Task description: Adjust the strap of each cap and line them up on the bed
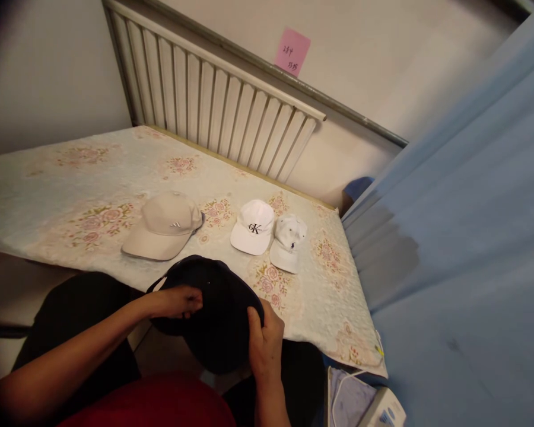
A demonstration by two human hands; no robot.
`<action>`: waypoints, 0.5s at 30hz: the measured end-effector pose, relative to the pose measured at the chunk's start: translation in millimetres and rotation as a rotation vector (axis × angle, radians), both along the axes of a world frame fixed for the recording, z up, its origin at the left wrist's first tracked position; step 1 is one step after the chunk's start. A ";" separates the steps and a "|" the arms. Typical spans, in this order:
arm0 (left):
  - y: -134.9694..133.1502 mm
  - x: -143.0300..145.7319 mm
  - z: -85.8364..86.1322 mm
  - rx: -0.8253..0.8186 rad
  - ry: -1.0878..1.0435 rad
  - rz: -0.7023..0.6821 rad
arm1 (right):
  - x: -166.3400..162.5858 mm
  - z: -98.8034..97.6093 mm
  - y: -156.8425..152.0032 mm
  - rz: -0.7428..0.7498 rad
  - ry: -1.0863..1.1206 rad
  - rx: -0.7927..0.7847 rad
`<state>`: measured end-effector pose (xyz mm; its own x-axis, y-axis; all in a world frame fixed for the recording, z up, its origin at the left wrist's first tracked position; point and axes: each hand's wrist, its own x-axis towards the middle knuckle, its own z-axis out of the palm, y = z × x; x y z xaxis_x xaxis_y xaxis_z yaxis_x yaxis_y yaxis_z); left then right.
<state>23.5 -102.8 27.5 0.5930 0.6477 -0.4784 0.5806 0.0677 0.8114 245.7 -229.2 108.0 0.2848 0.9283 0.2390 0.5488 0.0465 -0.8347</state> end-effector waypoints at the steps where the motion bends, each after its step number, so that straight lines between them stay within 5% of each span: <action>1: 1.1 -1.1 -0.7 0.075 0.038 0.013 | 0.5 0.4 0.0 0.000 -0.002 0.005; 4: 6.2 -5.0 -2.0 0.263 0.064 0.068 | 1.3 0.4 0.0 0.001 -0.017 0.020; 9: 7.7 -4.3 -2.1 0.333 0.013 0.087 | -1.1 0.6 -0.1 -0.010 -0.038 0.053; 15: 8.6 5.2 2.7 0.022 -0.284 0.316 | -6.8 0.7 -5.2 0.002 -0.116 0.117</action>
<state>28.7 -94.1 30.2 0.4703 0.8270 -0.3081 0.2870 0.1868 0.9395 238.9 -234.3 108.6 0.2475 0.8927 0.3766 0.6410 0.1406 -0.7545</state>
